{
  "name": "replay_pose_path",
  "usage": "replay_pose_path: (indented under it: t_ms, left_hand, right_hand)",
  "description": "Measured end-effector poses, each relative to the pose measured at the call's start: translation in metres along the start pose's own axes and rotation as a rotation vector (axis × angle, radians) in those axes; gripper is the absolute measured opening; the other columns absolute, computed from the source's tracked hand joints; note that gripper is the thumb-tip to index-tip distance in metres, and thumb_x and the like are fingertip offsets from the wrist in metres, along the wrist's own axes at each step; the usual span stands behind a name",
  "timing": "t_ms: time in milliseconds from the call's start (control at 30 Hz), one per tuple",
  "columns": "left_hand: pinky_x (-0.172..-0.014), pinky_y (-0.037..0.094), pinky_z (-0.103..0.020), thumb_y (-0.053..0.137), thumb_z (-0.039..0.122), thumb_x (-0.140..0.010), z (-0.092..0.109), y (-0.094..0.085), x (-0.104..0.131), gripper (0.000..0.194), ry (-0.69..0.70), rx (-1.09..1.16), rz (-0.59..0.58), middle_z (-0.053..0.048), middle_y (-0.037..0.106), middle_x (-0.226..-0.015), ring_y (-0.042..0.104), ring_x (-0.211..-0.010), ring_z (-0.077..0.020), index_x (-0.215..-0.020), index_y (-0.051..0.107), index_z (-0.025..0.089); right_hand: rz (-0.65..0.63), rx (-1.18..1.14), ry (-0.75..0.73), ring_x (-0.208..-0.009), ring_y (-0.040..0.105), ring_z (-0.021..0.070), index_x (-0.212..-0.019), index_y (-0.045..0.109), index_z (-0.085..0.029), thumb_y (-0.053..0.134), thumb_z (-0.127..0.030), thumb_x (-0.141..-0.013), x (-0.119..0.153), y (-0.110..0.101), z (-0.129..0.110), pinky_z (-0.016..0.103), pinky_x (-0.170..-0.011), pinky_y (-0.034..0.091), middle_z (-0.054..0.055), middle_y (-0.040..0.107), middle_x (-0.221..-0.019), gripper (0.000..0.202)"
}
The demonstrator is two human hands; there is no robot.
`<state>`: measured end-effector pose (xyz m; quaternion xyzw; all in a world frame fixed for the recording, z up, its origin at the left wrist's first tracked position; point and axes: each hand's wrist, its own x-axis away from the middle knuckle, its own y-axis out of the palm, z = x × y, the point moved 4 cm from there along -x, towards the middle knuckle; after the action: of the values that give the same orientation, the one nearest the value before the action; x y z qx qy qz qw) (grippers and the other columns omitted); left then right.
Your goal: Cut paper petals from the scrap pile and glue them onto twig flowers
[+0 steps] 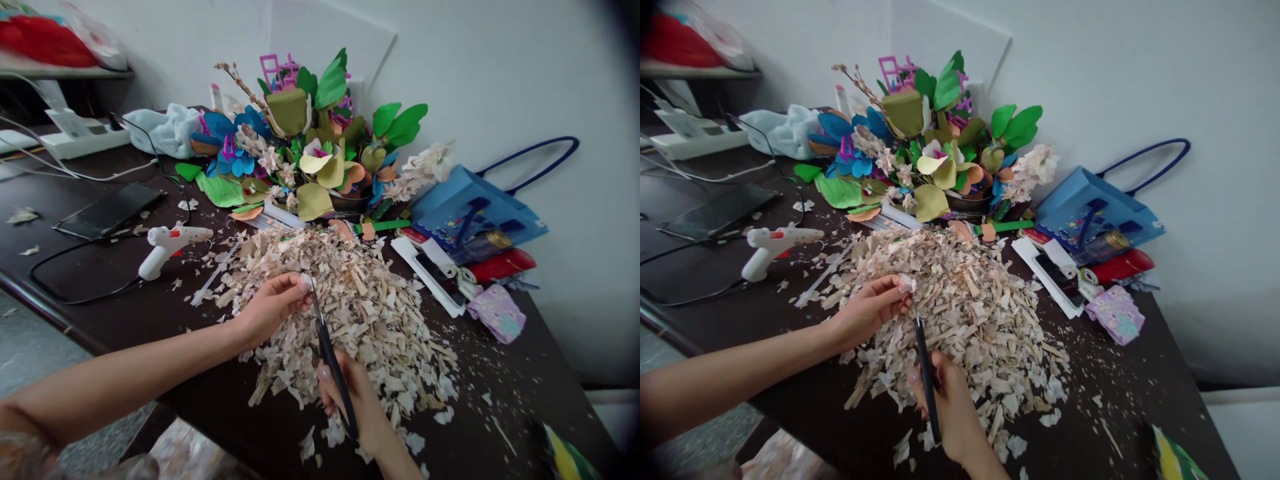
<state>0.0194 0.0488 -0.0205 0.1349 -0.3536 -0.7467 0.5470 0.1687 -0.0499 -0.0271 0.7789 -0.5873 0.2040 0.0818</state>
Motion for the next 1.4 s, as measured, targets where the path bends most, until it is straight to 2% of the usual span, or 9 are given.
replay_pose_path:
  t_ms: [400,667,1067,1400]
  left_hand:
    - [-0.065,0.047,-0.02,0.076,0.025,-0.072,-0.001,0.006,0.004,0.022,-0.041,0.009,0.02,-0.001,0.062,-0.071,0.059,-0.068,-0.0092,-0.078,0.059,0.012]
    - [-0.066,0.046,-0.02,0.075,0.024,-0.073,-0.001,0.006,0.003,0.021,-0.039,0.01,0.013,-0.001,0.063,-0.072,0.059,-0.069,-0.0092,-0.077,0.058,0.013]
    - [-0.068,0.047,-0.021,0.075,0.024,-0.073,0.004,0.006,0.001,0.022,0.003,-0.013,0.009,0.0,0.063,-0.07,0.06,-0.068,-0.0095,-0.074,0.056,0.013]
    - [-0.066,0.046,-0.021,0.076,0.024,-0.071,0.005,0.007,0.0,0.024,0.003,-0.034,0.023,-0.001,0.062,-0.069,0.059,-0.066,-0.0094,-0.073,0.055,0.012]
  right_hand:
    - [0.02,-0.043,0.008,-0.042,0.037,0.0079,-0.072,0.043,-0.02,0.053,-0.062,-0.079,-0.002,0.003,0.001,0.02,-0.041,0.035,-0.008,0.039,-0.05,0.044]
    - [0.016,-0.038,-0.01,-0.042,0.037,0.0071,-0.071,0.041,-0.02,0.053,-0.06,-0.081,-0.002,0.0,0.003,0.019,-0.041,0.033,-0.008,0.037,-0.052,0.042]
    - [0.056,0.205,-0.095,-0.047,0.041,0.0097,-0.075,0.046,-0.019,0.047,-0.055,-0.087,-0.002,-0.009,0.004,0.022,-0.045,0.032,-0.005,0.041,-0.055,0.038]
    - [0.034,0.11,-0.056,-0.045,0.036,0.0088,-0.073,0.043,-0.02,0.051,-0.058,-0.084,-0.001,-0.007,0.006,0.022,-0.044,0.028,-0.007,0.036,-0.052,0.04]
